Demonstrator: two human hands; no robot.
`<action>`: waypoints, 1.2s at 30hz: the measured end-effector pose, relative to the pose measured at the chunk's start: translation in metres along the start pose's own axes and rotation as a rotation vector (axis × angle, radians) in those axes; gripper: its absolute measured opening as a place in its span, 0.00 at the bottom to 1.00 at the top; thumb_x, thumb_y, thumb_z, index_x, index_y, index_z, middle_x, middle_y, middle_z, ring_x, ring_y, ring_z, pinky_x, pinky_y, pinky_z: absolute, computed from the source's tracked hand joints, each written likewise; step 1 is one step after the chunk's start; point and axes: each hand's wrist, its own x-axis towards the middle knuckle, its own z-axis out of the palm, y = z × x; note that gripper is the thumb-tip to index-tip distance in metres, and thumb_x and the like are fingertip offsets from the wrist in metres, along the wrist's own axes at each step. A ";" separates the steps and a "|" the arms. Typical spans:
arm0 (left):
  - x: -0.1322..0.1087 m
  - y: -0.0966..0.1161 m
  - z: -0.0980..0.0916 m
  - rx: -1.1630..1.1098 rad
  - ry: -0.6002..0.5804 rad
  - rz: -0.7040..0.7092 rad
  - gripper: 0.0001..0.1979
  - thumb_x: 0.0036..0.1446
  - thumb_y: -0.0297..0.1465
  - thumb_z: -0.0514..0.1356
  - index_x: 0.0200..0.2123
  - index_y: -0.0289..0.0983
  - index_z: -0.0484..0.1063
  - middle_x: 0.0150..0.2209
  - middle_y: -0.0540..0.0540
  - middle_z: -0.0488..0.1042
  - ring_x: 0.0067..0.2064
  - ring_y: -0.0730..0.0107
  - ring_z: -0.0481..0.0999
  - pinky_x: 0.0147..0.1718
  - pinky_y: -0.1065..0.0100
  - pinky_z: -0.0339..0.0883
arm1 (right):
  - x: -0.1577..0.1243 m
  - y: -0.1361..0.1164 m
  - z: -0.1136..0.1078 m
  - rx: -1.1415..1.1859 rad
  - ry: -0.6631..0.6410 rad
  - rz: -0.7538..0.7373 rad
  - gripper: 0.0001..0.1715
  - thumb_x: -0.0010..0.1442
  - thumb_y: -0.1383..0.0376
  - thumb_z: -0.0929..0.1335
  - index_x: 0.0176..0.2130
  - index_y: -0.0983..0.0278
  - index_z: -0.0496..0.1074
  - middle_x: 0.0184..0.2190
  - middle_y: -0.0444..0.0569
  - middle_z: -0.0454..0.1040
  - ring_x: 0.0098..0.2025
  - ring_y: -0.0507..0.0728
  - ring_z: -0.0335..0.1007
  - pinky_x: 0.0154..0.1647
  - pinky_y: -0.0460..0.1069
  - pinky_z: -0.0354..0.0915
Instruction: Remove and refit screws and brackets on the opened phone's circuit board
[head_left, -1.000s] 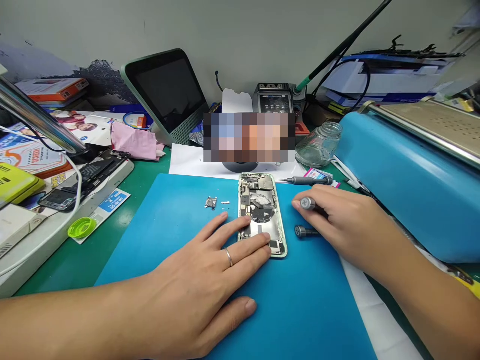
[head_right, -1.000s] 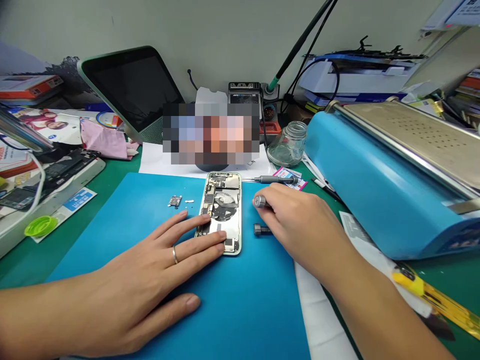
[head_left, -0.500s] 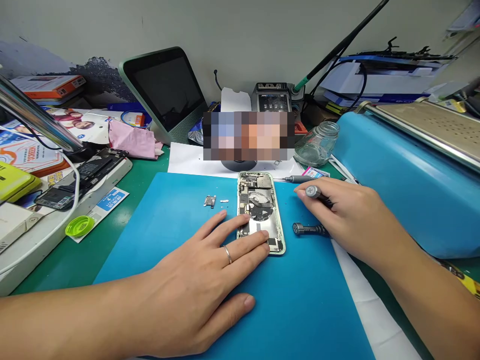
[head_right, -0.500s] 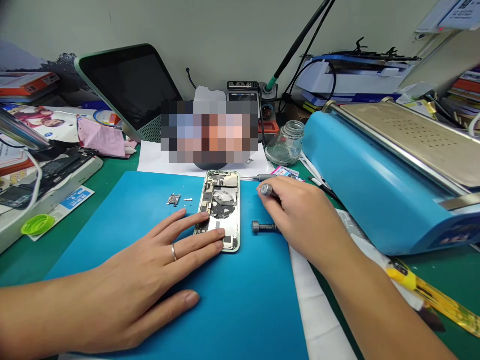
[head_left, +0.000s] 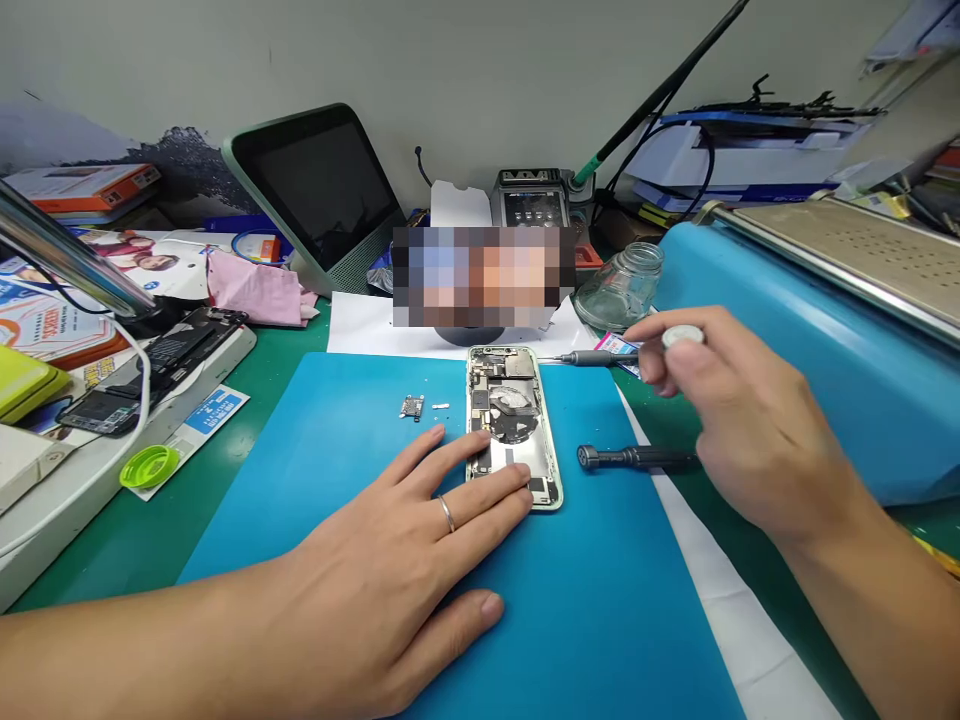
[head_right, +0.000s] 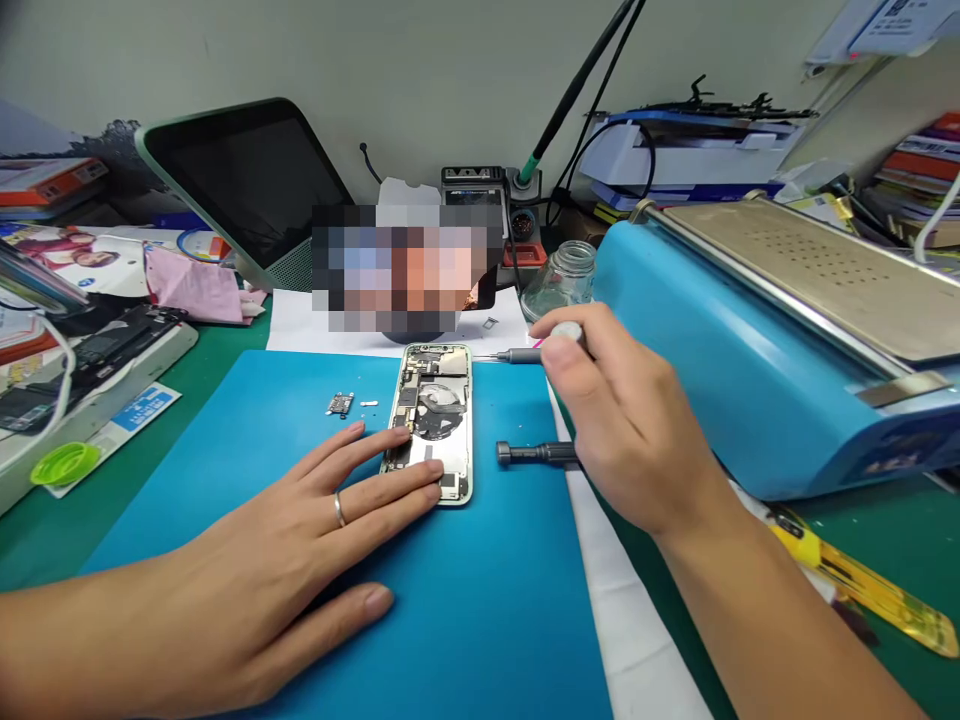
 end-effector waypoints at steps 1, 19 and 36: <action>0.000 0.000 0.000 0.005 0.002 0.000 0.34 0.77 0.42 0.52 0.79 0.44 0.43 0.78 0.52 0.49 0.78 0.42 0.49 0.73 0.29 0.47 | -0.002 -0.002 0.001 0.105 0.035 -0.018 0.18 0.73 0.49 0.61 0.44 0.53 0.76 0.29 0.46 0.70 0.32 0.60 0.66 0.34 0.56 0.60; -0.002 0.001 0.001 -0.019 0.047 -0.001 0.36 0.76 0.40 0.55 0.79 0.45 0.42 0.77 0.48 0.54 0.77 0.40 0.51 0.73 0.30 0.48 | 0.006 -0.009 0.024 0.638 0.142 0.113 0.08 0.72 0.64 0.59 0.42 0.53 0.65 0.31 0.47 0.69 0.36 0.61 0.67 0.39 0.56 0.67; 0.001 0.002 -0.003 -0.073 0.017 -0.016 0.33 0.74 0.40 0.56 0.77 0.43 0.52 0.77 0.46 0.54 0.77 0.38 0.52 0.72 0.31 0.51 | -0.001 0.017 -0.003 -0.087 -0.026 -0.020 0.32 0.68 0.58 0.68 0.67 0.53 0.56 0.49 0.51 0.82 0.34 0.60 0.77 0.22 0.53 0.68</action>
